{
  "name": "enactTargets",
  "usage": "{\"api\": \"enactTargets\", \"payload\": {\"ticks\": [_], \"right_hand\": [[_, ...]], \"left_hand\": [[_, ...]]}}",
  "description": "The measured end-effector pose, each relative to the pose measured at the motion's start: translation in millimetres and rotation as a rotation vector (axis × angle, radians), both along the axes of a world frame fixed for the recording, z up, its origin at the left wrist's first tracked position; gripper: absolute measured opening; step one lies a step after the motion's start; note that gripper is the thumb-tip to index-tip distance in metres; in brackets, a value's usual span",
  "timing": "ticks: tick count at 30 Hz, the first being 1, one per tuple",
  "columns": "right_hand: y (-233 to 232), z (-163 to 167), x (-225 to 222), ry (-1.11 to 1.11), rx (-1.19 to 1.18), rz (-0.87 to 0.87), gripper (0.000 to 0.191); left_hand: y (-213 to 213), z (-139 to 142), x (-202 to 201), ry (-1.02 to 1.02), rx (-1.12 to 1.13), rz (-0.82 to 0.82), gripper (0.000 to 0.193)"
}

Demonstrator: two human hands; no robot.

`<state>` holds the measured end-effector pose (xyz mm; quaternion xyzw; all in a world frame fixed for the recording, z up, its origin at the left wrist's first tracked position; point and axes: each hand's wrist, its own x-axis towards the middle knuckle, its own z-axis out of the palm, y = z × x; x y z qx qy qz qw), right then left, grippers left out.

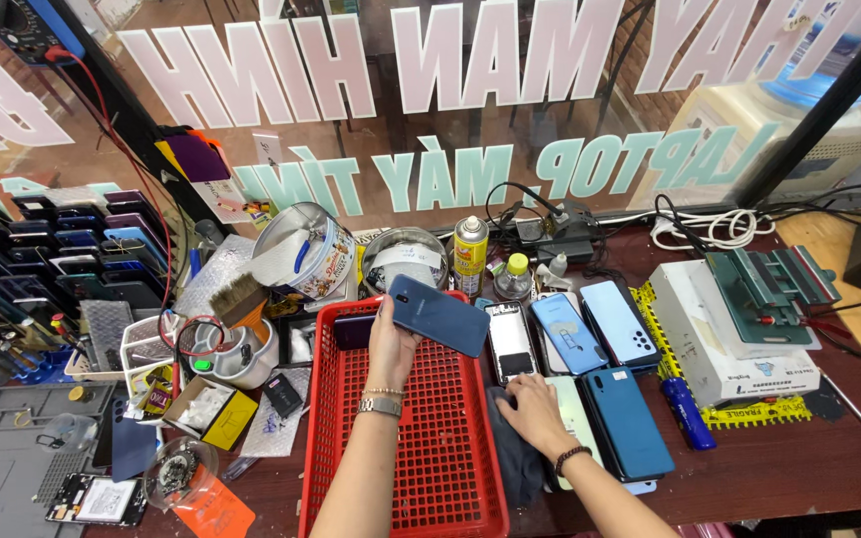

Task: The person carries a red basket filled with mobile phones from a storage shelf to a workbench. They take the phones out one at a time, wipe each phone with a gray cloth, and place the wiped phones on the bench beside the basket.

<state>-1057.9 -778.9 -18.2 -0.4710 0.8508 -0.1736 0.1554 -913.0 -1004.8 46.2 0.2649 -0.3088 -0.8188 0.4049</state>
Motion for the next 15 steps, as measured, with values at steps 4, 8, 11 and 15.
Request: {"api": "enactTargets", "payload": {"ticks": [4, 8, 11, 15], "right_hand": [[-32, 12, -14, -0.123, -0.445, -0.118, 0.033], [-79, 34, -33, -0.976, -0.276, -0.139, 0.037], [-96, 35, -25, -1.006, -0.115, 0.026, 0.034], [-127, 17, 1, -0.681, -0.055, 0.101, 0.027]], "left_hand": [[-4, -22, 3, -0.033, 0.028, -0.02, 0.047], [-7, -54, 13, 0.052, 0.085, -0.051, 0.048], [-8, -91, 35, 0.039, 0.193, -0.057, 0.052], [-21, -148, 67, -0.336, 0.456, 0.027, 0.056]]}}
